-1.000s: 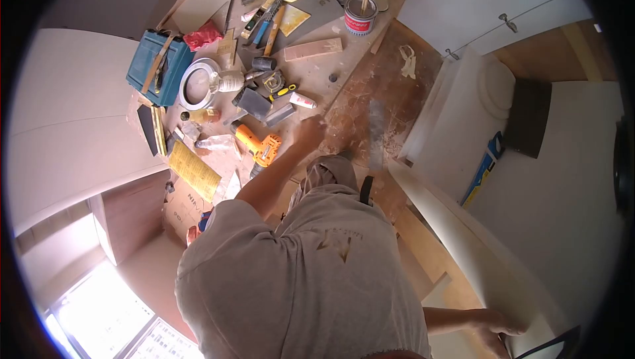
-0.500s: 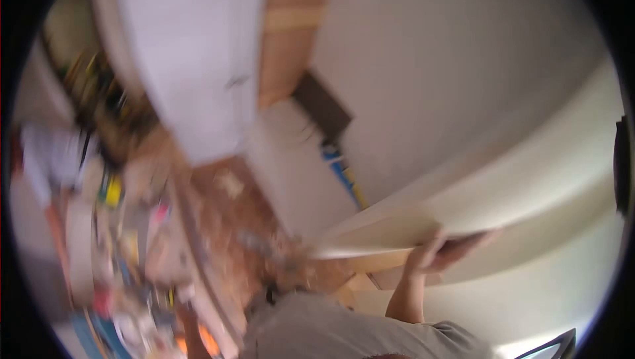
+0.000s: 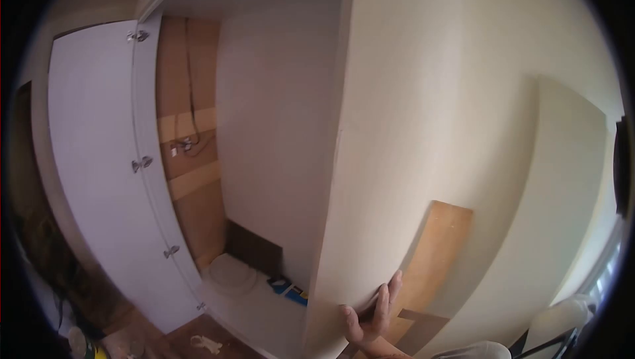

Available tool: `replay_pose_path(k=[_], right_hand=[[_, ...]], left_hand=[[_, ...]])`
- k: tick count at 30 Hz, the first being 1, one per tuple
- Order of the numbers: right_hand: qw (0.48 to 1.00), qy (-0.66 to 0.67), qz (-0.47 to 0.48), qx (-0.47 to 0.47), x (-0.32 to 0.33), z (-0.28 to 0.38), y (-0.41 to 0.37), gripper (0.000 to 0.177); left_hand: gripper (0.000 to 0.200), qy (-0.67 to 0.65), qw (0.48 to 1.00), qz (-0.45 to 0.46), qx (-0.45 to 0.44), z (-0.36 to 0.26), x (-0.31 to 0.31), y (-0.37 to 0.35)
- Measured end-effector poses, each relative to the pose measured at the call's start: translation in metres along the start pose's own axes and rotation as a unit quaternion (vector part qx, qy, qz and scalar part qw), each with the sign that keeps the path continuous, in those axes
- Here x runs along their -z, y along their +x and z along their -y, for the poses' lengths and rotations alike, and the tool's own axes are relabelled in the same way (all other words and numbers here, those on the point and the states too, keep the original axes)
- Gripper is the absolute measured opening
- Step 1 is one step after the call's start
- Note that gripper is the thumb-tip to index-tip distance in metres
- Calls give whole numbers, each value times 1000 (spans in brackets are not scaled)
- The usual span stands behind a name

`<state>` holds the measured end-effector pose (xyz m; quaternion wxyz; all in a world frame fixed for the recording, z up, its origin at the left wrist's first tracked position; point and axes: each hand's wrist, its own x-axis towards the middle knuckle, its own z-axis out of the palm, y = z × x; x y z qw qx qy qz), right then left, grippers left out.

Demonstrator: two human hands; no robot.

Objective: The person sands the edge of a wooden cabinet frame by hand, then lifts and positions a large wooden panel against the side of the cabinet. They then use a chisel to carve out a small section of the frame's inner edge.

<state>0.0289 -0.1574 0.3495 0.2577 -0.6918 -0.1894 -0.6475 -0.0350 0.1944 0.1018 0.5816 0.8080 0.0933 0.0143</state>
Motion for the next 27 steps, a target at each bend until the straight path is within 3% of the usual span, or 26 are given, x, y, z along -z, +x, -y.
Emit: replay_pose_path(k=[4, 6, 7, 9, 11, 13, 15, 17, 19, 20, 21, 23, 27], right_hand=[[1000, -4, 2, -7, 2, 5, 5, 85], [1000, -23, 1, -2, 0, 12, 9, 85], [1000, -12, -6, -16, -3, 11, 7, 84], [999, -21, -25, -29, -8, 22, 2, 84], [991, -66, -39, -110, -15, 36, 4, 82], [988, -69, -56, -129, -25, 65, 16, 78], [968, -178, -77, -160, -35, 93, 30, 71], [959, -238, -112, -107, -52, 123, 34, 61], [963, -256, -28, -75, -67, 157, 35, 56], [975, -175, -61, -126, -85, 165, 33, 43], [972, -189, -66, -125, -100, 181, 35, 43], [924, -164, 11, -345, -122, 214, 36, 45], [905, -108, 86, -403, -113, 195, 1, 39]], left_hand=[[43, -135, 980, 94, -112, -74, -38, 62], [35, -352, 922, 159, -39, -127, -63, 96], [35, -354, 917, 178, -50, -151, -65, 110], [35, -376, 877, 231, -187, -195, -54, 130], [35, -350, 877, 274, -182, -255, -21, 128], [35, -316, 879, 317, -163, -259, 5, 139], [37, -337, 836, 392, -184, -256, 4, 162], [36, -346, 816, 420, -195, -261, 7, 168], [35, -351, 798, 448, -200, -262, 5, 171], [33, -362, 769, 497, -176, -260, -1, 174], [32, -372, 737, 544, -151, -260, -4, 173], [29, -372, 723, 552, -186, -263, -2, 162], [27, -356, 720, 546, -238, -256, -5, 159]])
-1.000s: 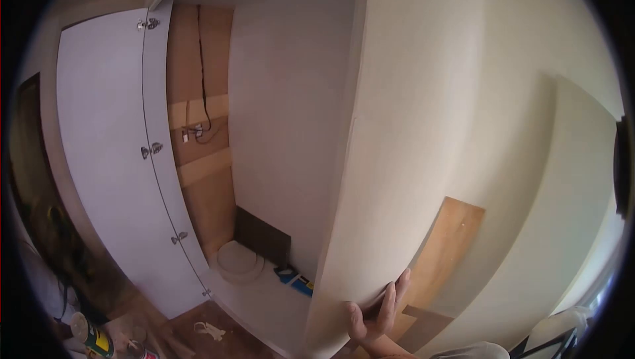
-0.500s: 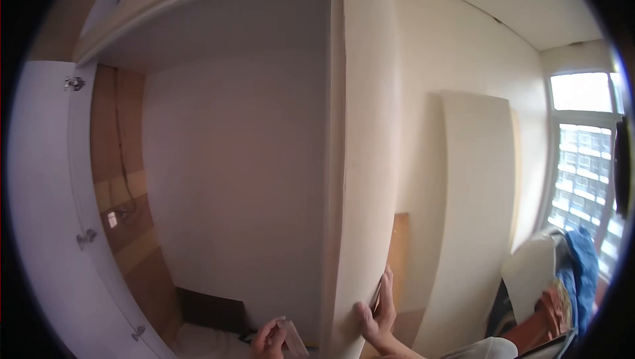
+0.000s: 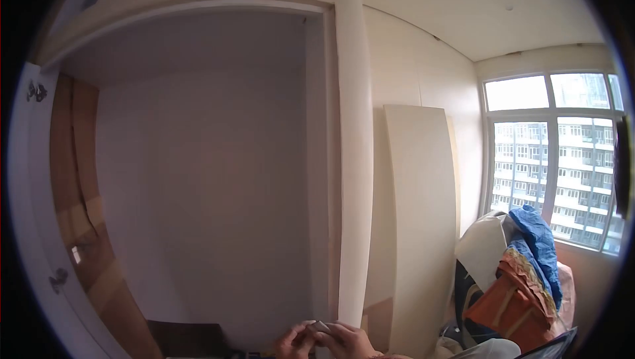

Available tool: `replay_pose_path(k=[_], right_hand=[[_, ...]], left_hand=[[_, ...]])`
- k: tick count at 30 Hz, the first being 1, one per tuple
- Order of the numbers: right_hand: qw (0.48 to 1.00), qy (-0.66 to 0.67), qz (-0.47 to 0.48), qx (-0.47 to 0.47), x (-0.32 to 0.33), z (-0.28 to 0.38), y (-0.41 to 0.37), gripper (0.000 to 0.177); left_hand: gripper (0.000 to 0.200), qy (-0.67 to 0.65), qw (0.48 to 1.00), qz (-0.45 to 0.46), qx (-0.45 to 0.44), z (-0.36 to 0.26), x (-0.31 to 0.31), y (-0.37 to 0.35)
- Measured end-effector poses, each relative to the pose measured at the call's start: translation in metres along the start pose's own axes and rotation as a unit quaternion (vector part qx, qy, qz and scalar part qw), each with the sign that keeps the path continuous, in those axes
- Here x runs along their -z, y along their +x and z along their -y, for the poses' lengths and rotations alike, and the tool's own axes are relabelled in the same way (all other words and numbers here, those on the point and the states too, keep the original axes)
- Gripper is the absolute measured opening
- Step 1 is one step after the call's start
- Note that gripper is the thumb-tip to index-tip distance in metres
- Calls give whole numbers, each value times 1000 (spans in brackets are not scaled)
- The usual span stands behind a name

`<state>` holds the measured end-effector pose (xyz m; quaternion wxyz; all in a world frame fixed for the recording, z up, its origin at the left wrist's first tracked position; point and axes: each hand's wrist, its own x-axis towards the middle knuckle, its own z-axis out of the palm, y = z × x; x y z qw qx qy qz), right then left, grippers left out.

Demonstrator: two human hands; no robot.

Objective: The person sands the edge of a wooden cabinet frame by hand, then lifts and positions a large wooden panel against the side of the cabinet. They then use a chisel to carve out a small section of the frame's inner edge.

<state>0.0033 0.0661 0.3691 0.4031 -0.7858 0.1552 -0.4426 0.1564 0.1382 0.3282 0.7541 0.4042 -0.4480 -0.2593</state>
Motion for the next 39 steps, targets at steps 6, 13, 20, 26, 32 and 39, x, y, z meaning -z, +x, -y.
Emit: replay_pose_path(k=[6, 13, 20, 26, 32, 39], right_hand=[[995, -50, -11, 83, 7, -29, -4, 30], [946, -11, -263, 189, 15, -46, 3, 17], [960, 56, -260, 92, 52, -62, 14, 10], [971, -29, -231, 46, 88, -65, -14, 17], [960, -67, -268, 53, 84, -97, -44, 20], [959, -220, -176, -36, 105, -113, -81, 15]], left_hand=[[39, -86, 991, -55, 85, 31, -3, 1], [40, 92, 988, -85, 91, 18, -5, 9], [40, 140, 966, -158, 148, 30, -18, 24], [52, 276, 954, -100, 67, 66, -40, 27], [60, 279, 954, -105, 23, 84, -37, 26], [77, 216, 966, -88, 114, 49, -16, 30]])
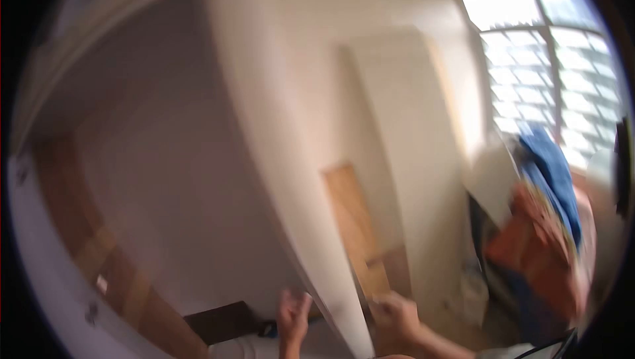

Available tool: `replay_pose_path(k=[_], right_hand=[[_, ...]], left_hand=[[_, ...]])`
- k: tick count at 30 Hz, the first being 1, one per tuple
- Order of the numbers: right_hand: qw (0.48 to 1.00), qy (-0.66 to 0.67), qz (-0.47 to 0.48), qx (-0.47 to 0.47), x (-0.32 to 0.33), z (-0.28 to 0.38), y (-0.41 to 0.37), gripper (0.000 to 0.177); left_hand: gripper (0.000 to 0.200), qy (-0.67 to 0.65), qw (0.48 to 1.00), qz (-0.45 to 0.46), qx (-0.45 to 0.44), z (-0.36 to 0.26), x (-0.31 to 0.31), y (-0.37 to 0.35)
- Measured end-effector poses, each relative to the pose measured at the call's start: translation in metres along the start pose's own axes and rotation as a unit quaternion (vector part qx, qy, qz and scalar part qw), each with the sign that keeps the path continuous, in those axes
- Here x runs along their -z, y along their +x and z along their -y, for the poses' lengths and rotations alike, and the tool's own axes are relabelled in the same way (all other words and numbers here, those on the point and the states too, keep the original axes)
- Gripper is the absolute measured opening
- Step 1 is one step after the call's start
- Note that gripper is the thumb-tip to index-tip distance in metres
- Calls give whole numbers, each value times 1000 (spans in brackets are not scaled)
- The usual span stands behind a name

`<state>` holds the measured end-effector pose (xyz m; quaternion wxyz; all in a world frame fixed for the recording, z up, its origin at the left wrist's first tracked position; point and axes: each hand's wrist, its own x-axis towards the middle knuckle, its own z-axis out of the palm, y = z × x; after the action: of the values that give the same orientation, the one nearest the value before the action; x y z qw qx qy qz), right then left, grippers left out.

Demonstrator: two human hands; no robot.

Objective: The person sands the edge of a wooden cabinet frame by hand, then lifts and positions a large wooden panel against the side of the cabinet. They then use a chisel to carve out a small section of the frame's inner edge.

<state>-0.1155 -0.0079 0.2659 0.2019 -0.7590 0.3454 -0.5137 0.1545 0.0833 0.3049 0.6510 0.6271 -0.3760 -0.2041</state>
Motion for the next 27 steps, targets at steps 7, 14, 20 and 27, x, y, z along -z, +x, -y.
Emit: replay_pose_path(k=[7, 14, 20, 27], right_hand=[[948, -143, -170, -226, 52, -2, -96, 22], [786, -248, -266, -500, 51, 34, -285, 33], [629, -273, -320, -654, 27, 74, -424, 32], [510, -301, -356, -723, 12, 67, -549, 24]], left_hand=[[89, 107, 957, 140, -230, -23, 0, 64], [96, 122, 931, 150, -309, -10, -8, 77], [82, 62, 923, 135, -356, -10, -39, 56], [84, 0, 922, 121, -368, -1, -34, 84]])
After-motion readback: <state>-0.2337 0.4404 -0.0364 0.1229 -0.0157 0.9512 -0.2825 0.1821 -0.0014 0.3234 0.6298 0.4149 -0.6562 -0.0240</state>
